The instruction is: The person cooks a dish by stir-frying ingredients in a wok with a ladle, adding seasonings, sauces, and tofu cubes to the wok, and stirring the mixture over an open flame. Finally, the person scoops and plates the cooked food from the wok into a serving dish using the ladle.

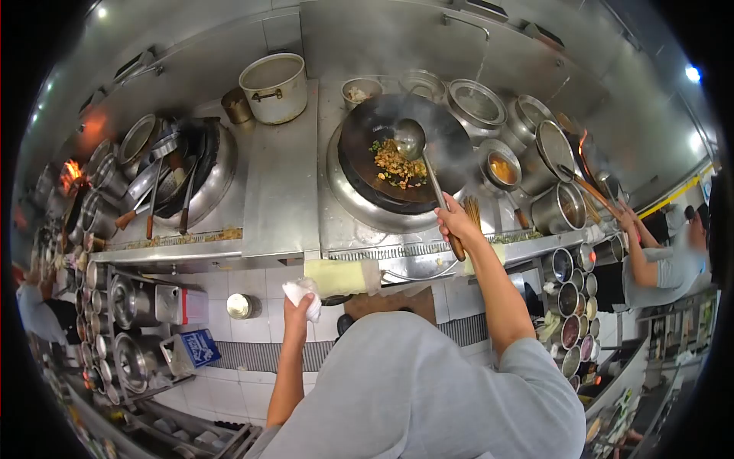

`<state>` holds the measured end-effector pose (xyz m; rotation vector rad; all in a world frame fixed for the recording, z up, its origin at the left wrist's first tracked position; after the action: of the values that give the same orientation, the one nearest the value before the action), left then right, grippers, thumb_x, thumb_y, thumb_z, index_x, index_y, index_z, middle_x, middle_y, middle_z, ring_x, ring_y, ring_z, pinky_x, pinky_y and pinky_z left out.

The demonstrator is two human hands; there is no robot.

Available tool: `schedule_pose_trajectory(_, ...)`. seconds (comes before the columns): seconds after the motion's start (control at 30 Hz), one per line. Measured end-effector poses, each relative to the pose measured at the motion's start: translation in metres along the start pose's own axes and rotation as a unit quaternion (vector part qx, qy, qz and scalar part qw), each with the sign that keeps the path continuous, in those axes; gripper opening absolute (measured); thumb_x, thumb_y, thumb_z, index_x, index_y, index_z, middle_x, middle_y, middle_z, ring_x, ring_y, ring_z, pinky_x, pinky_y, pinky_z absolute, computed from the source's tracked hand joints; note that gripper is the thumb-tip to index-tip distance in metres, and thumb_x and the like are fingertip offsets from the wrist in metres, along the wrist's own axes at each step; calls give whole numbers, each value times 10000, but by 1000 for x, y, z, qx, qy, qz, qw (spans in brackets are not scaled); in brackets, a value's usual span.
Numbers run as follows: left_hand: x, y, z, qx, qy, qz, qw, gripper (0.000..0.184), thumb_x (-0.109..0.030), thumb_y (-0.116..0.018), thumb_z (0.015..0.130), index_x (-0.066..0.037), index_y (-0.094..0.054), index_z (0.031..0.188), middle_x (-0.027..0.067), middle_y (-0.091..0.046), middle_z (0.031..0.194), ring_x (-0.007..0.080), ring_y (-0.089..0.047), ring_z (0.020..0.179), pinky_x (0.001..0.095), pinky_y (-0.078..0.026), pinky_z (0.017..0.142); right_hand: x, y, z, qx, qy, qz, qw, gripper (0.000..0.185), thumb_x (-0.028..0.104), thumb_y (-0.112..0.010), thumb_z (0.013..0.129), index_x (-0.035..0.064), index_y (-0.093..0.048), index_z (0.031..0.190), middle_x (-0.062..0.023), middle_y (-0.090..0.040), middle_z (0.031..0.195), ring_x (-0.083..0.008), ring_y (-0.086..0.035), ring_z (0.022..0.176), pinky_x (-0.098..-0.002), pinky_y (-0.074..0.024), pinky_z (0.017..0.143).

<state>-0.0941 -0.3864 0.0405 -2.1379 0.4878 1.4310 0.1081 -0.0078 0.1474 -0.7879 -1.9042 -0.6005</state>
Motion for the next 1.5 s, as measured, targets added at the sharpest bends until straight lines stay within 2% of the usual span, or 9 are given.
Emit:
schedule_pose_trajectory(0.1,7,-6,2,-9,2,-17,1000,452,-143,-646,821,20,-494,1214,102,-609,1053,182,-610,893,297,-500,757,-9,21,11,61,-60,96,992,626,138,-519,941,139,-201,1480,-3,-448,689,-95,-423,475,-276,-388,386)
schedule_pose_trajectory(0.9,23,-30,-20,-12,14,25,1000,519,-141,-667,811,0,-455,1263,108,-583,1104,201,-591,971,320,-500,813,-18,37,14,94,-68,70,991,500,171,-517,960,174,-314,1417,24,-444,693,-50,-393,450,-232,-379,365)
schedule_pose_trajectory(0.97,21,-36,-13,-10,-10,19,1000,522,-142,-668,809,2,-454,1263,110,-583,1106,203,-591,973,323,-500,816,-15,43,33,72,-28,42,996,538,168,-526,943,155,-295,1429,-26,-495,667,-108,-471,447,-281,-389,341)
schedule_pose_trajectory(1.0,20,-36,-14,-9,6,22,1000,526,-146,-670,807,4,-455,1263,109,-585,1105,201,-590,972,322,-498,814,-6,40,33,-21,16,-134,991,587,169,-545,925,157,-280,1448,-85,-541,675,-181,-527,482,-341,-426,386)
schedule_pose_trajectory(1.03,20,-34,-18,-7,24,27,999,529,-150,-672,805,7,-456,1262,108,-586,1105,198,-590,971,322,-497,813,-1,38,33,-112,57,-302,945,635,169,-565,906,159,-265,1467,-144,-586,682,-254,-583,517,-400,-463,431)
schedule_pose_trajectory(1.07,25,-30,-18,-6,27,31,999,529,-150,-672,805,7,-456,1262,108,-586,1105,198,-590,971,322,-497,813,-37,51,74,-182,226,-402,868,682,162,-565,877,138,-240,1476,-281,-617,750,-423,-633,685,-509,-490,586)
schedule_pose_trajectory(1.1,34,-27,-13,5,39,39,998,532,-155,-675,803,9,-457,1260,108,-588,1103,197,-589,969,320,-495,809,-34,47,79,-185,193,-443,856,673,134,-530,884,142,-224,1483,-314,-612,802,-473,-613,769,-544,-473,677)
schedule_pose_trajectory(1.37,22,-47,-9,30,2,36,999,504,-138,-660,818,-5,-463,1263,93,-586,1088,185,-591,951,298,-494,790,-31,41,-55,-65,246,-523,813,675,116,-524,875,136,-237,1485,-290,-625,793,-450,-625,773,-511,-498,697)
schedule_pose_trajectory(1.5,26,-39,-5,40,38,33,998,518,-130,-666,814,-6,-455,1270,92,-580,1097,183,-593,948,294,-496,792,-35,63,-65,12,154,-381,912,687,159,-567,879,187,-259,1493,-224,-649,796,-362,-626,670,-443,-513,662)
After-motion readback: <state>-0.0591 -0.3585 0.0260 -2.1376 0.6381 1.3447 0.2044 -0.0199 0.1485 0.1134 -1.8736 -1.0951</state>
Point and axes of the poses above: each hand's wrist, its own z-axis towards the middle knuckle, its own y-axis out of the back of the hand, x = y × z, the point moved 1 cm from there along z, towards the middle knuckle
